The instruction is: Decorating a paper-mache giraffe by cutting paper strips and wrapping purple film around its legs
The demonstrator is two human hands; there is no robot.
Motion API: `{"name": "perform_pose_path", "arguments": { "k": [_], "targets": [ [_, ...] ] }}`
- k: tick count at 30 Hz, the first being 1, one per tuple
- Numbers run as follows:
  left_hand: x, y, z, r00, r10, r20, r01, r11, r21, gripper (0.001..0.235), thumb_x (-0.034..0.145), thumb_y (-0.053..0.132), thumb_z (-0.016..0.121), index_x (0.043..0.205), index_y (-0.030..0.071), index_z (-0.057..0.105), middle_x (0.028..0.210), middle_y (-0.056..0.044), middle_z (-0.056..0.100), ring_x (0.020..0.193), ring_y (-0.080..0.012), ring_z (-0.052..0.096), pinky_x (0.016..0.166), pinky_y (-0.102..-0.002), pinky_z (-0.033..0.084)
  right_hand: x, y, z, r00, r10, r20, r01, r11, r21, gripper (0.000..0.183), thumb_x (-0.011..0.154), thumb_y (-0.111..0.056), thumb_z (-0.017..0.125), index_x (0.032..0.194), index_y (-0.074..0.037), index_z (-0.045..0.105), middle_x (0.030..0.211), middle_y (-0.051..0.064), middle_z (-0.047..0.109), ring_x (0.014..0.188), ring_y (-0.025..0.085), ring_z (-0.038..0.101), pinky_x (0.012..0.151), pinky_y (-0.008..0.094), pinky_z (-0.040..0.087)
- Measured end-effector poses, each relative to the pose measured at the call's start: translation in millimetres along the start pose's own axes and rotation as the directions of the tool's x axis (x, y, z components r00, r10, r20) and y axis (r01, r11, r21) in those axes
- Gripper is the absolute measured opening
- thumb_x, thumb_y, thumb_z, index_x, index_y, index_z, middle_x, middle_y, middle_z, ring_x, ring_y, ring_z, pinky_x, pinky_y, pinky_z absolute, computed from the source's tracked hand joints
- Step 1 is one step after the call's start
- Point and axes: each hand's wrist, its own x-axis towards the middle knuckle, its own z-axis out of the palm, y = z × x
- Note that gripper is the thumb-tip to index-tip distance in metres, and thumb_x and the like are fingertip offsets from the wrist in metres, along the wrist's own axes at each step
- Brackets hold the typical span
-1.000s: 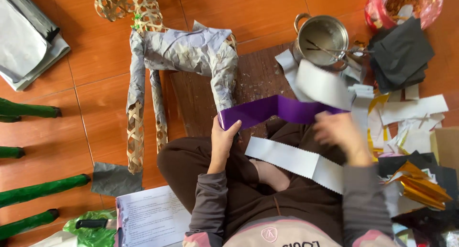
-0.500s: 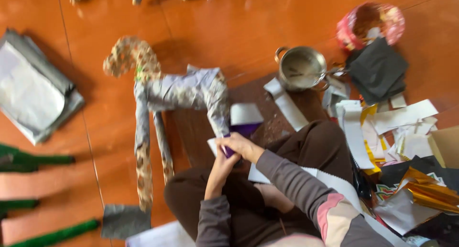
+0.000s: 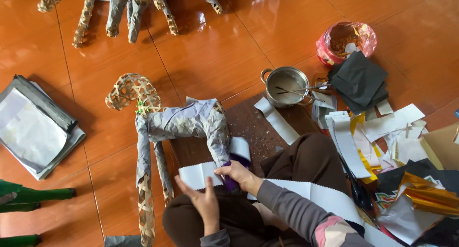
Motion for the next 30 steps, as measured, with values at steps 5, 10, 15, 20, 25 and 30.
{"name": "perform_pose_path", "arguments": {
  "k": [5,10,15,20,25,30],
  "targets": [
    [51.8,22.3,-19.5,0.832,0.398,-0.386,-0.297,0.908,0.297,0.063,0.092,-0.001,0.059,0.144,-0.002,0.023,0.151,-0.03,0.03,0.141,-0.0458,0.031,0.119,-0.059,0.025,-4.1,-3.8,-3.4,0.999,-0.047,0.008,0.047,0.999,0.017,0.05,0.069,-0.019,0.078,0.114,-0.005,0.061,0.097,0.009,0.069,0.085,0.018,0.064,0.078,0.03,0.051],
    [70.9,115.5,14.3,0.907,-0.375,-0.192,0.144,0.705,-0.694,0.066,0.091,0.054,0.044,0.123,0.0,0.062,0.098,-0.012,0.07,0.081,-0.0221,0.068,0.072,-0.03,0.057,-14.8,15.8,-26.7,0.59,-0.667,0.456,0.729,0.198,-0.655,0.112,0.077,-0.032,0.083,0.154,-0.032,0.003,0.144,0.028,0.029,0.132,0.048,0.034,0.108,0.054,0.031],
    [28.8,101.1,90.5,0.727,0.46,0.51,-0.686,0.515,0.514,0.076,0.07,0.009,0.076,0.138,0.021,0.045,0.1,0.0,0.069,0.087,-0.0134,0.065,0.081,-0.033,0.053,-49.8,-7.2,-5.7,0.338,-0.869,0.361,0.83,0.095,-0.549,0.008,0.092,-0.013,0.057,0.091,-0.005,0.057,0.091,0.014,0.059,0.084,0.032,0.055,0.078,0.04,0.043],
    [-0.1,90.7,85.3,0.478,0.416,0.774,-0.462,0.868,-0.181,0.081,0.081,-0.007,0.068,0.15,0.006,0.027,0.147,-0.017,0.046,0.135,-0.0252,0.045,0.111,-0.034,0.032,-46.7,-8.7,-12.4,0.649,-0.759,-0.048,0.651,0.587,-0.48,0.014,0.088,-0.018,0.065,0.08,-0.007,0.062,0.08,0.008,0.062,0.074,0.024,0.057,0.07,0.034,0.045],
    [13.7,-16.3,52.2,0.946,-0.262,0.19,0.261,0.965,0.031,0.091,0.078,0.023,0.073,0.15,0.003,0.022,0.154,-0.021,0.029,0.144,-0.0275,0.029,0.117,-0.037,0.025,-37.9,-6.8,-16.9,0.858,-0.143,-0.494,0.167,0.986,0.005,0.026,0.082,-0.026,0.076,0.064,-0.009,0.069,0.064,0.0,0.067,0.059,0.012,0.06,0.057,0.026,0.049],
    [14.7,-2.2,50.6,0.547,-0.558,0.624,0.829,0.466,-0.31,0.061,0.076,0.023,0.068,0.132,0.004,0.051,0.117,-0.021,0.064,0.099,-0.0318,0.063,0.085,-0.043,0.053,-25.1,0.2,-21.4,0.883,-0.164,-0.44,0.269,0.945,0.187,0.02,0.084,-0.017,0.071,0.092,0.001,0.075,0.09,0.011,0.075,0.081,0.021,0.068,0.076,0.032,0.055]
  ]
}}
